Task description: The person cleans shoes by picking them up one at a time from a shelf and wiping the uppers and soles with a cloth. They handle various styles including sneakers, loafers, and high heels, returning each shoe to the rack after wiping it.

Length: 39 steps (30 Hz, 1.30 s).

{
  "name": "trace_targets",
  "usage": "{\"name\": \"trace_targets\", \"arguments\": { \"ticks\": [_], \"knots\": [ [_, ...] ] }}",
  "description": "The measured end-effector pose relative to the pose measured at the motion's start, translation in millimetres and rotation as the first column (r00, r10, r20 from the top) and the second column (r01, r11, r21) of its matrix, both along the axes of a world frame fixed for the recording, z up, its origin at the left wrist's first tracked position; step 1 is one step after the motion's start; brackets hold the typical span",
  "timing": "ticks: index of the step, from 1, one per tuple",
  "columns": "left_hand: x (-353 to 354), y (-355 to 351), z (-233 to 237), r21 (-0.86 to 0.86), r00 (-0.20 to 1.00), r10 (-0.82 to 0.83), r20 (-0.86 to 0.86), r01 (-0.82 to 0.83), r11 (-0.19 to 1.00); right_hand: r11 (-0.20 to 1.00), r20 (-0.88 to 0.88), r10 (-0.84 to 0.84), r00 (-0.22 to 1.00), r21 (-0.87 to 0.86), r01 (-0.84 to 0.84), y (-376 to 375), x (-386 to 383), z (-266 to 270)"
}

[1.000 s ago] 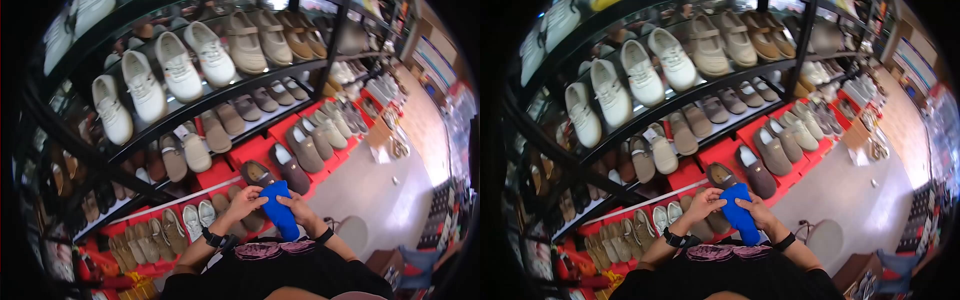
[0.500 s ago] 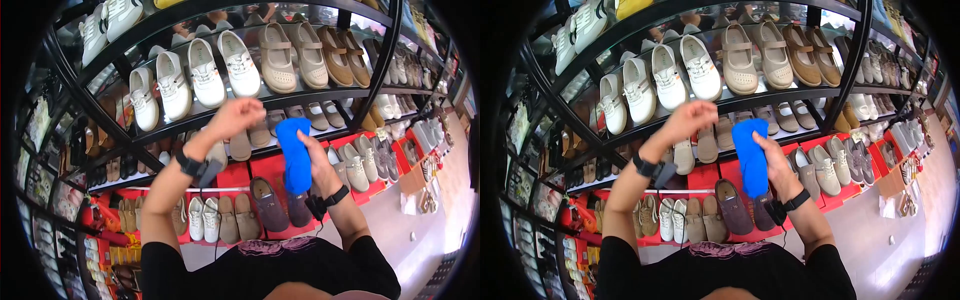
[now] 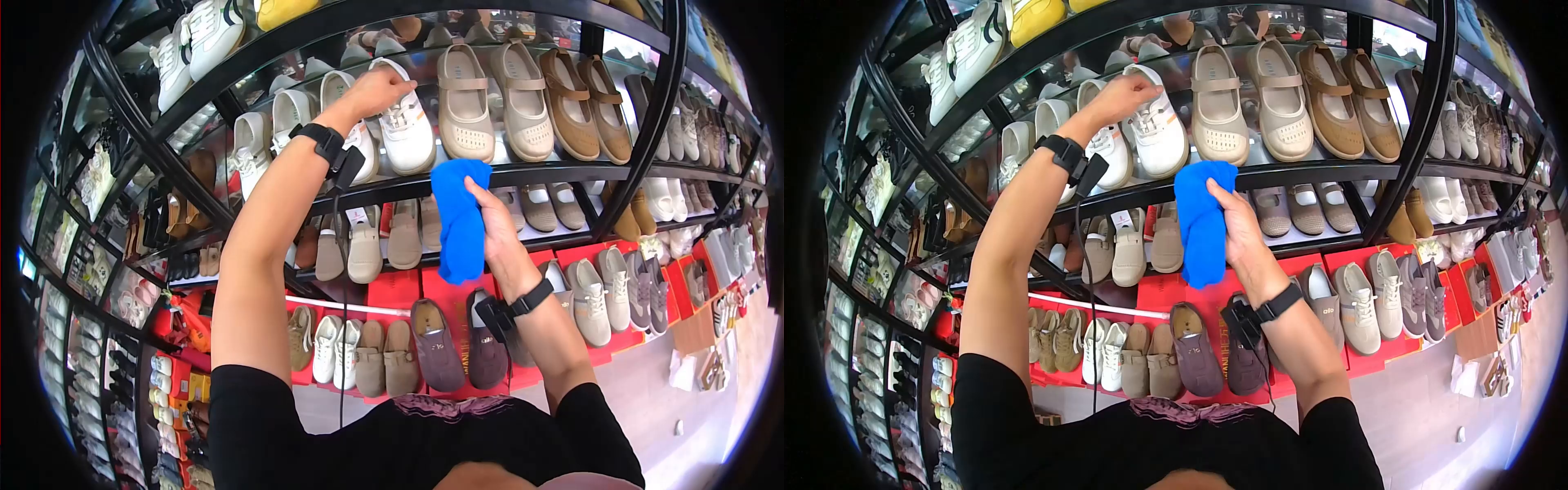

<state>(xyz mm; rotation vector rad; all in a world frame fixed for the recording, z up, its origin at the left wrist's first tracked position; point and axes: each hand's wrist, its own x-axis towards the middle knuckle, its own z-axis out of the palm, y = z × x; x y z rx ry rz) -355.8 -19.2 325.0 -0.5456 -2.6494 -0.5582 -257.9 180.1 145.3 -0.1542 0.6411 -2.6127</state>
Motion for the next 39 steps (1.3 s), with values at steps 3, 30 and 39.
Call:
{"name": "trace_targets", "arguments": {
  "ticks": [3, 30, 39],
  "knots": [
    [-2.5, 8.1, -2.4, -0.136, 0.994, 0.064, 0.086, -0.052, 0.989, 0.998, -0.023, 0.051, 0.998, -0.03, -0.051, -17.4, -19.8, 4.9],
    [269.1, 10.3, -138.5, 0.678, 0.419, -0.731, 0.538, 0.3, 0.671, 0.96, 0.158, -0.273, 0.949, -0.019, 0.28, -26.6, 227.8, -77.6],
    [295.9, 30.6, -180.1, 0.69, -0.302, -0.632, 0.714, 0.456, 0.562, 0.743, 0.29, -0.669, 0.685, 0.303, 0.597, -30.4, 347.6, -106.8]
  ]
}}
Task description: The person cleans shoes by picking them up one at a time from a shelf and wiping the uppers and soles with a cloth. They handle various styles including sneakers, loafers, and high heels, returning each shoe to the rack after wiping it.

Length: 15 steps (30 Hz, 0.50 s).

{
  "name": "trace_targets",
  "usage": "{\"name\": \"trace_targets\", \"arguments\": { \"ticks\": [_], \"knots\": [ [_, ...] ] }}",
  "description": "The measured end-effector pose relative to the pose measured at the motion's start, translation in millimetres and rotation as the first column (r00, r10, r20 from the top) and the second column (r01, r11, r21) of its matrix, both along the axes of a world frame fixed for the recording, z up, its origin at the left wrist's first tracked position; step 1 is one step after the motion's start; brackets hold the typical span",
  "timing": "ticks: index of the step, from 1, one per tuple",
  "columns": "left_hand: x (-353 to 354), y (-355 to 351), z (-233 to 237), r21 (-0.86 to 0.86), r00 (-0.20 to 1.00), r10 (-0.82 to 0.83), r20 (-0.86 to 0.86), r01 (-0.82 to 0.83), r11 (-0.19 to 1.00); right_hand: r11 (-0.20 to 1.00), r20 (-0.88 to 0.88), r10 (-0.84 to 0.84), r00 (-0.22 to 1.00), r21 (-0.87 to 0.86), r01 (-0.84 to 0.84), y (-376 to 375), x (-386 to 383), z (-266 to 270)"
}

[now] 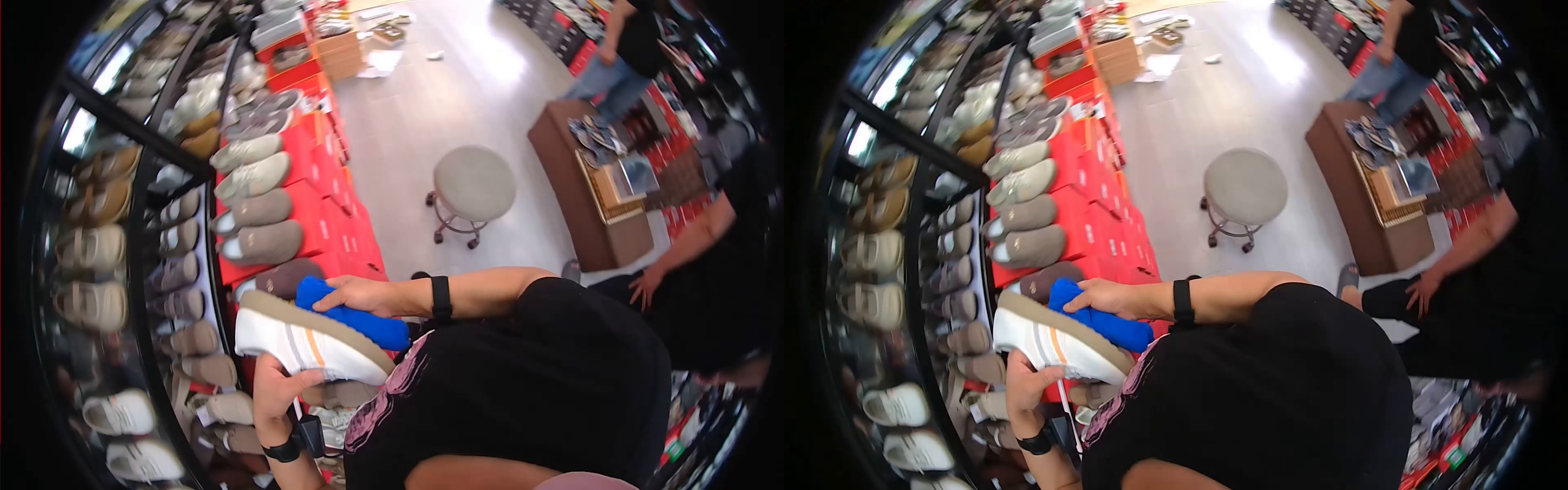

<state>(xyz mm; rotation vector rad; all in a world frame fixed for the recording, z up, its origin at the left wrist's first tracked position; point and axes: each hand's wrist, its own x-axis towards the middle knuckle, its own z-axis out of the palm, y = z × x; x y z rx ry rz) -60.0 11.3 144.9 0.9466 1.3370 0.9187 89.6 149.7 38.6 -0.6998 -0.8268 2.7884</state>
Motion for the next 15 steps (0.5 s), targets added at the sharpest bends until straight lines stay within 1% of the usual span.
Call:
{"name": "trace_targets", "arguments": {
  "ticks": [1, 2, 3, 4, 5, 6, 7, 8, 9, 10, 11, 12, 13, 14, 15],
  "knots": [
    [9.3, 4.2, 0.6, -0.011, 0.999, -0.018, 0.03, 0.018, 1.0, 0.999, -0.041, -0.03, 0.999, 0.025, 0.031, 0.3, 8.7, 0.1],
    [16.6, 7.6, 0.7, -0.009, 0.998, -0.055, 0.023, 0.055, 0.998, 0.997, -0.085, -0.052, 0.995, 0.051, 0.056, 1.1, 16.7, 0.2],
    [19.0, 19.4, -4.0, -0.04, 0.995, -0.094, 0.031, 0.096, 0.995, 0.992, -0.079, -0.066, 0.995, 0.1, 0.073, 12.6, 18.8, -4.2],
    [25.1, 20.9, -4.0, -0.067, 0.989, -0.142, 0.03, 0.144, 0.987, 0.99, -0.088, -0.092, 0.992, 0.102, 0.101, 11.9, 25.6, -4.9],
    [31.4, 24.9, -3.5, -0.105, 0.979, -0.204, 0.018, 0.205, 0.973, 0.979, -0.058, -0.078, 0.995, 0.186, 0.087, 14.0, 31.2, -5.5],
    [37.9, 28.9, -3.4, -0.105, 0.976, -0.218, 0.009, 0.218, 0.97, 0.961, -0.025, -0.062, 0.998, 0.267, 0.066, 17.6, 36.9, -3.6],
    [46.3, 33.5, -4.4, -0.167, 0.968, -0.252, 0.009, 0.25, 0.954, 0.928, -0.009, -0.042, 0.999, 0.369, 0.043, 21.5, 46.3, 0.5],
    [55.5, 38.9, -6.1, -0.23, 0.959, -0.282, 0.013, 0.278, 0.933, 0.927, -0.012, -0.052, 0.999, 0.37, 0.053, 27.6, 53.9, -0.4],
    [64.6, 45.4, -8.3, -0.215, 0.948, -0.318, -0.007, 0.309, 0.926, 0.852, -0.028, -0.059, 0.998, 0.52, 0.065, 33.7, 61.4, 1.1],
    [70.6, 59.6, -15.2, -0.219, 0.95, -0.313, -0.007, 0.304, 0.927, 0.755, -0.041, -0.052, 0.998, 0.652, 0.066, 49.2, 65.0, 0.0],
    [80.1, 65.2, -19.4, -0.203, 0.958, -0.285, -0.025, 0.275, 0.94, 0.685, -0.042, -0.082, 0.996, 0.723, 0.087, 58.1, 75.3, 2.7],
    [88.2, 71.3, -23.5, -0.189, 0.966, -0.255, -0.04, 0.244, 0.951, 0.546, -0.055, -0.151, 0.987, 0.828, 0.129, 71.3, 75.1, -7.3],
    [93.6, 78.5, -25.6, -0.188, 0.955, -0.289, -0.073, 0.271, 0.944, 0.48, -0.09, -0.203, 0.975, 0.859, 0.179, 82.4, 81.7, 5.4],
    [102.1, 85.5, -23.8, -0.193, 0.953, -0.295, -0.071, 0.277, 0.941, 0.408, -0.127, -0.252, 0.959, 0.885, 0.225, 93.3, 88.4, 19.0],
    [111.5, 92.1, -20.9, -0.168, 0.95, -0.303, -0.072, 0.288, 0.943, 0.347, -0.127, -0.26, 0.957, 0.913, 0.215, 102.6, 94.2, 37.7]
  ]
}}
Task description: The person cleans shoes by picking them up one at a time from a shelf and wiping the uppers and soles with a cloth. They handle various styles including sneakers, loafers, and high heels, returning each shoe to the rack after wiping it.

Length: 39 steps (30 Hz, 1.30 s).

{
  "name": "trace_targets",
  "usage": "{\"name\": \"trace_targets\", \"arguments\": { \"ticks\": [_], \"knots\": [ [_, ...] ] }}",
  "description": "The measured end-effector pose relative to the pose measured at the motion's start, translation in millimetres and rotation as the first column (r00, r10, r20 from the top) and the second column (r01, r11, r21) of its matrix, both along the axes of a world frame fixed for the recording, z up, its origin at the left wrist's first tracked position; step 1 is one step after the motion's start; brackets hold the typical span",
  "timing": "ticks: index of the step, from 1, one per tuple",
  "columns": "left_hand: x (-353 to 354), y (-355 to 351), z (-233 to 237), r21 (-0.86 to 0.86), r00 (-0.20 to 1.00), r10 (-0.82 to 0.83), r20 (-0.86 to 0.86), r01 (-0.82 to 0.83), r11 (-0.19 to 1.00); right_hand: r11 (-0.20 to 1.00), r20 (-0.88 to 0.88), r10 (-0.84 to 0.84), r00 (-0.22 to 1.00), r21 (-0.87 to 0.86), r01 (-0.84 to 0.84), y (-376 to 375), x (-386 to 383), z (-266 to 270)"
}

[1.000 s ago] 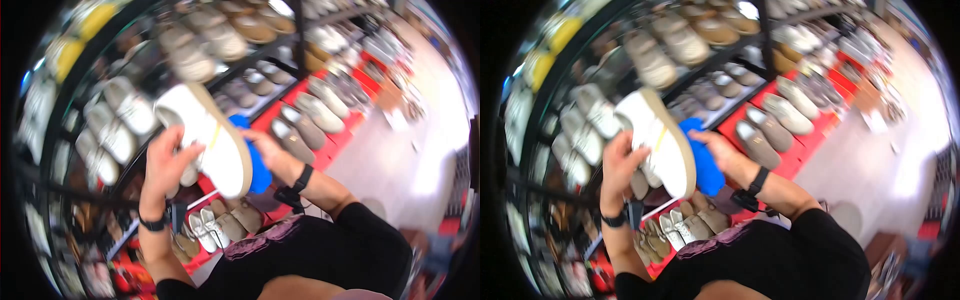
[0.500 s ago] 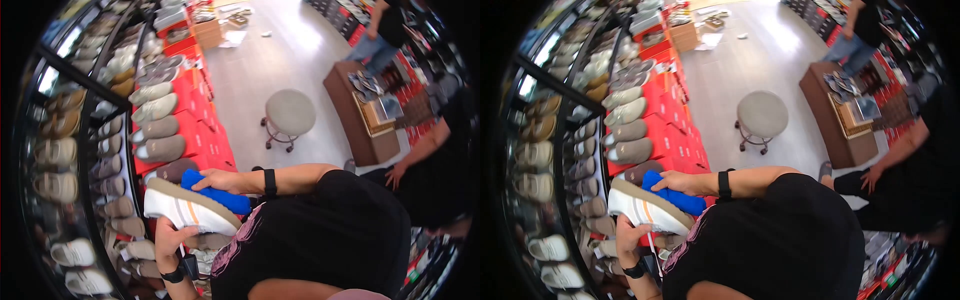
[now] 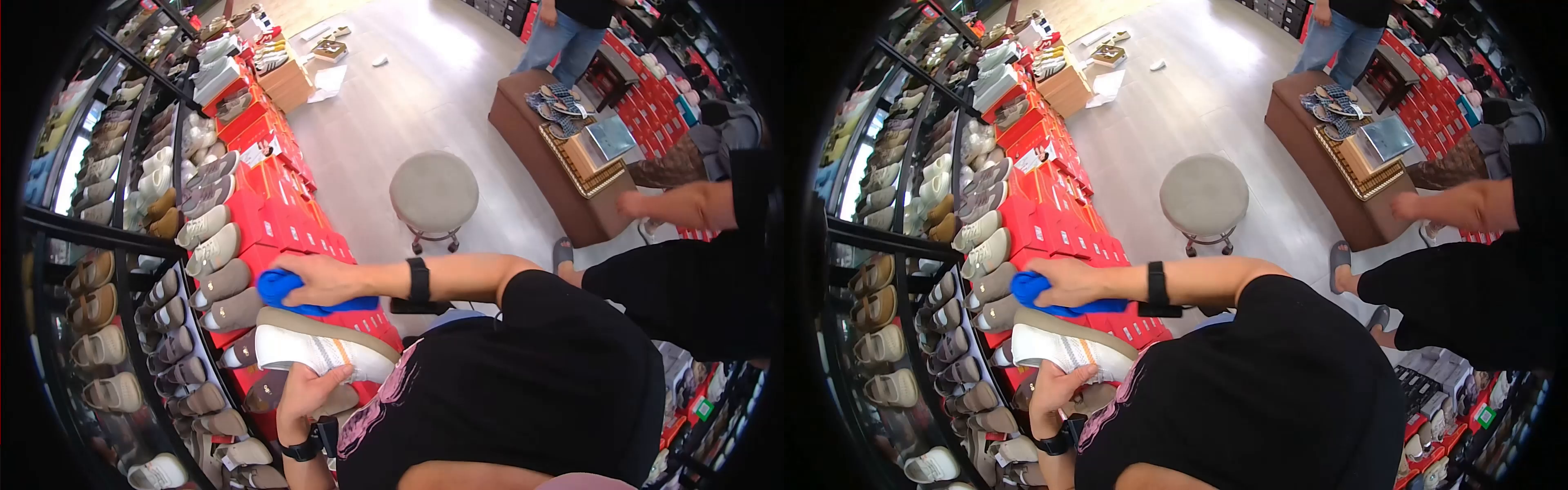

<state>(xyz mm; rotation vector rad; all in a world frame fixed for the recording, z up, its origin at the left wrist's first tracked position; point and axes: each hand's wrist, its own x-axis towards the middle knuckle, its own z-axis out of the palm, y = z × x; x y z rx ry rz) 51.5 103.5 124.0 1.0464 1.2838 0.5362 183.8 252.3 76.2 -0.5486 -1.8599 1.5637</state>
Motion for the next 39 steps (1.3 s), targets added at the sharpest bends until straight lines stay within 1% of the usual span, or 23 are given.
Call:
{"name": "trace_targets", "arguments": {
  "ticks": [2, 4, 5, 7, 8, 10, 12, 13, 16, 17, 19, 20, 22, 23, 25, 26, 27, 29, 31, 34, 37, 38, 39],
  "knots": [
    [12.1, 15.4, -4.8, 0.014, 1.0, -0.014, 0.007, 0.014, 1.0, 0.998, 0.018, -0.021, 1.0, 0.053, 0.02, 16.7, -0.9, 22.6],
    [19.8, 19.9, -8.0, 0.023, 0.999, -0.022, -0.03, 0.023, 0.999, 0.925, -0.111, 0.021, 0.994, 0.38, 0.023, 21.0, -6.9, 34.9],
    [21.9, 21.4, -7.0, 0.015, 0.999, -0.021, -0.032, 0.021, 1.0, 0.928, -0.113, 0.021, 0.993, 0.373, 0.023, 19.8, -5.0, 35.4],
    [25.8, 22.9, -4.4, 0.027, 0.997, -0.011, -0.074, 0.013, 1.0, 0.751, -0.014, 0.076, 0.997, 0.659, -0.048, 15.6, -6.6, 35.9],
    [26.7, 21.5, -6.1, 0.054, 0.994, 0.027, -0.102, -0.021, 0.998, 0.707, -0.007, 0.042, 0.999, 0.707, -0.025, 10.4, -4.4, 32.3],
    [22.6, 18.5, -13.5, 0.108, 0.995, 0.044, -0.086, -0.035, 0.994, 0.715, 0.062, 0.033, 0.998, 0.696, -0.067, 4.2, 5.4, 23.4],
    [17.1, 13.1, -17.2, 0.084, 0.986, 0.126, -0.11, -0.117, 0.99, 0.813, 0.106, 0.119, 0.987, 0.56, -0.158, -4.2, 24.2, 19.4],
    [20.1, 11.7, -17.4, 0.208, 0.959, 0.285, -0.007, -0.277, 0.938, 0.82, 0.157, 0.165, 0.974, 0.527, -0.224, -10.4, 35.5, 22.2],
    [-5.4, 5.5, -27.2, 0.342, 0.933, 0.354, -0.058, -0.315, 0.885, 0.796, 0.225, 0.101, 0.969, 0.567, -0.214, -26.3, 44.8, 26.6],
    [-11.0, 4.1, -31.1, 0.326, 0.915, 0.377, -0.142, -0.316, 0.891, 0.828, 0.275, 0.108, 0.955, 0.507, -0.24, -29.3, 53.2, 30.8],
    [-13.3, 0.9, -33.1, 0.195, 0.847, 0.531, -0.005, -0.52, 0.831, 0.808, 0.251, 0.103, 0.962, 0.543, -0.228, -34.5, 57.1, 23.1],
    [-11.3, -1.7, -32.9, 0.199, 0.829, 0.56, -0.003, -0.548, 0.812, 0.824, 0.248, -0.002, 0.969, 0.55, -0.138, -37.8, 57.5, 21.4],
    [-4.3, -2.0, -31.3, 0.154, 0.577, 0.773, 0.264, -0.816, 0.557, 0.843, 0.216, -0.166, 0.962, 0.537, 0.025, -39.8, 53.6, 11.9],
    [-22.8, -4.0, -39.8, 0.149, 0.571, 0.774, 0.274, -0.82, 0.552, 0.84, 0.224, -0.164, 0.961, 0.543, 0.017, -45.1, 25.3, 3.7],
    [-19.3, -1.6, -50.3, 0.031, 0.344, 0.732, 0.589, -0.914, 0.404, 0.852, 0.096, -0.342, 0.935, 0.451, 0.266, -46.2, 6.7, -3.8],
    [-17.8, -4.6, -51.3, -0.039, 0.335, 0.686, 0.646, -0.883, 0.468, 0.827, 0.082, -0.406, 0.91, 0.458, 0.327, -44.0, -3.6, -8.6],
    [-14.6, -5.2, -51.5, -0.038, 0.333, 0.682, 0.651, -0.883, 0.467, 0.825, 0.081, -0.405, 0.911, 0.463, 0.325, -41.7, -13.2, -11.5],
    [-6.5, -3.7, -50.4, -0.037, 0.263, 0.522, 0.811, -0.868, 0.495, 0.715, -0.038, -0.45, 0.892, 0.583, 0.386, -37.6, -28.8, -15.8],
    [-7.5, -3.4, -44.9, -0.007, 0.279, 0.52, 0.808, -0.877, 0.48, 0.675, -0.069, -0.45, 0.891, 0.627, 0.389, -40.9, -40.2, -14.4],
    [-13.6, -3.3, -43.1, 0.0, 0.248, 0.465, 0.85, -0.882, 0.47, 0.696, -0.044, -0.32, 0.946, 0.667, 0.266, -57.5, -53.6, -5.5],
    [-25.2, -8.4, -45.8, -0.062, 0.189, 0.454, 0.871, -0.874, 0.483, 0.687, 0.036, -0.217, 0.976, 0.716, 0.126, -75.1, -57.5, 11.6],
    [-31.6, -12.9, -46.3, -0.137, 0.129, 0.463, 0.877, -0.856, 0.499, 0.686, 0.033, -0.218, 0.975, 0.716, 0.129, -77.0, -57.7, 13.8],
    [-37.1, -16.7, -46.2, -0.212, 0.069, 0.474, 0.878, -0.832, 0.513, 0.696, 0.025, -0.121, 0.992, 0.714, 0.067, -79.1, -57.7, 15.1]
  ]
}}
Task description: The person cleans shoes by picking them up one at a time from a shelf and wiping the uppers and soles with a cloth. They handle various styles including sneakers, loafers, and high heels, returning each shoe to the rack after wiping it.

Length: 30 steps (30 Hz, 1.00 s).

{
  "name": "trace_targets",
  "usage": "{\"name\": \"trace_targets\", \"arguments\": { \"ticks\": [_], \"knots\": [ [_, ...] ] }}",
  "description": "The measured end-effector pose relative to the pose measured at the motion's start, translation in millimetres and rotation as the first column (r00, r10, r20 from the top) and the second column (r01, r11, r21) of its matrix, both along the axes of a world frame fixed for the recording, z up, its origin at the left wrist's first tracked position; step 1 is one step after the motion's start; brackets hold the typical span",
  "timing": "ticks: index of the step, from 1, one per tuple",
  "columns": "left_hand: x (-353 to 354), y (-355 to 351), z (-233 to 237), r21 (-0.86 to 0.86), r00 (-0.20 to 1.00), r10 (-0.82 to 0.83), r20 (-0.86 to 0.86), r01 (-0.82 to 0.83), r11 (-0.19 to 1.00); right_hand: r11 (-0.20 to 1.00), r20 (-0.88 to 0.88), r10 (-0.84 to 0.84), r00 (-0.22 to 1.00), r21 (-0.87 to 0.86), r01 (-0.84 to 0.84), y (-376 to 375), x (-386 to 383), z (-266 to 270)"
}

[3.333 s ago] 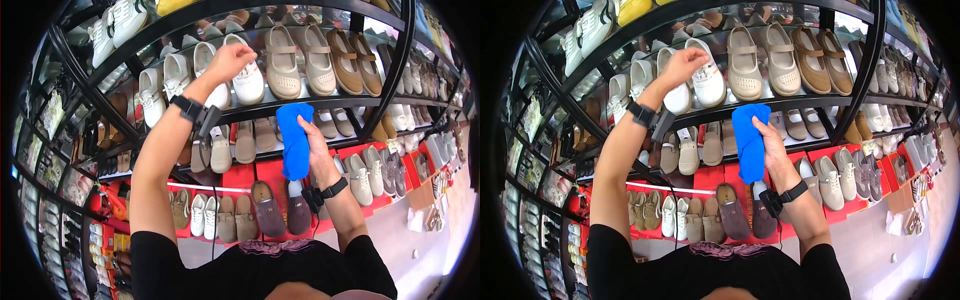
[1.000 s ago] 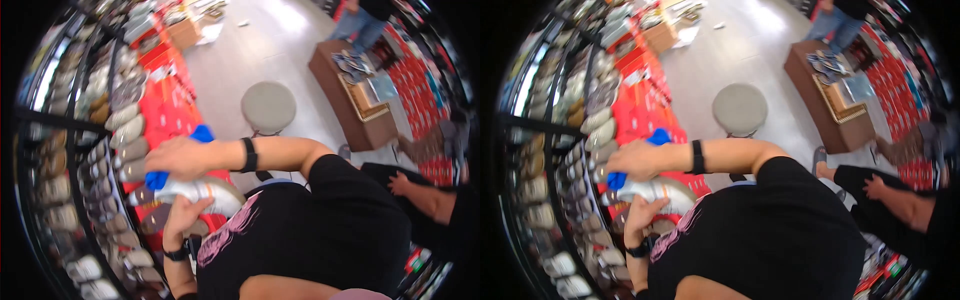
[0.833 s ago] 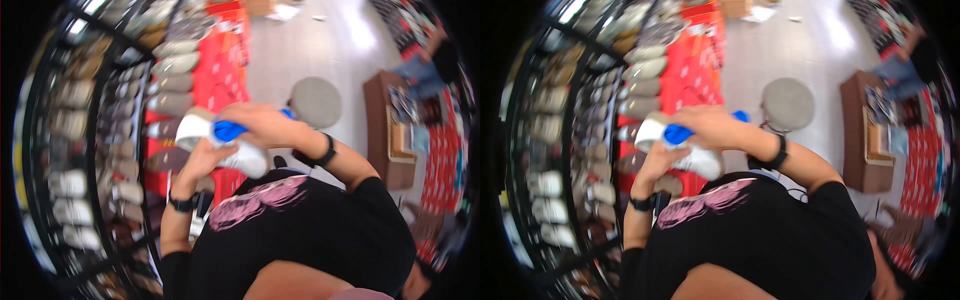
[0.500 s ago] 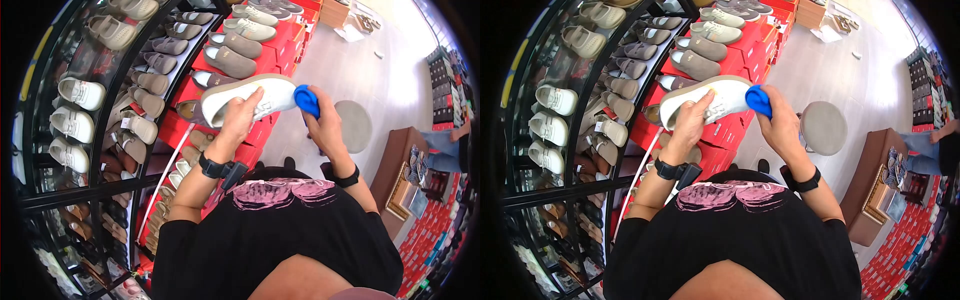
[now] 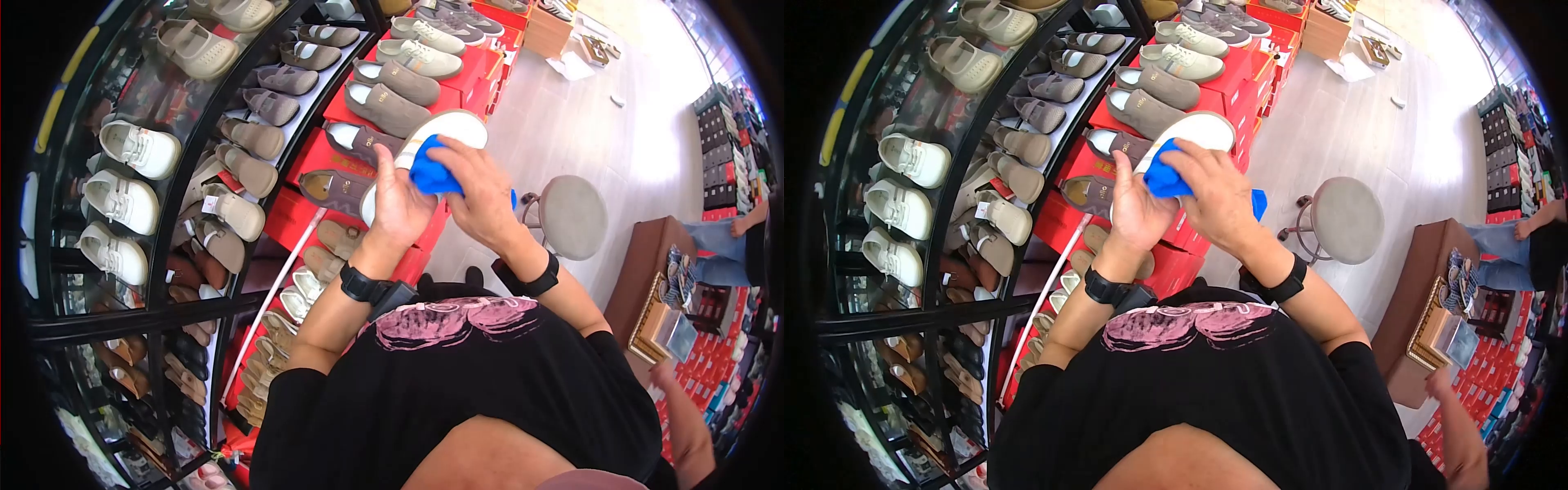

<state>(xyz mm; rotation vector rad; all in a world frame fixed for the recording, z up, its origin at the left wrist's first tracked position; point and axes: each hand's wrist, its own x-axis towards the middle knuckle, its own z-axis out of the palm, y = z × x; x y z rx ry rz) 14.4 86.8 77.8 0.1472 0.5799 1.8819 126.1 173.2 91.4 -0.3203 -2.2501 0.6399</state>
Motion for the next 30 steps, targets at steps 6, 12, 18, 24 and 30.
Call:
{"name": "trace_targets", "arguments": {
  "ticks": [6, 12, 18, 24, 30],
  "knots": [
    [-23.6, -0.1, 6.9, 0.088, 0.998, -0.043, 0.043, 0.039, 0.995, 0.919, 0.018, 0.376, 0.927, -0.137, -0.37, 2.1, 9.7, 1.7],
    [-20.9, 13.5, 5.9, 0.112, 0.943, 0.041, 0.331, -0.083, 0.99, 0.886, -0.355, -0.092, 0.931, -0.455, -0.086, 51.6, -21.4, 20.8],
    [-39.0, 20.2, -2.6, 0.438, 0.863, -0.225, 0.452, 0.005, 0.899, 0.999, -0.332, 0.036, 0.942, 0.022, -0.031, 29.1, -20.6, 8.0],
    [-63.2, 15.9, 5.3, 0.567, 0.89, -0.173, 0.421, -0.109, 0.817, 0.959, -0.173, 0.202, 0.964, -0.164, -0.231, -8.5, 2.8, -36.4],
    [-55.1, 15.1, 39.8, 0.491, 0.891, -0.079, 0.447, -0.17, 0.855, 0.301, -0.012, 0.462, 0.887, -0.938, -0.169, -18.8, 6.9, -62.8]
  ]
}}
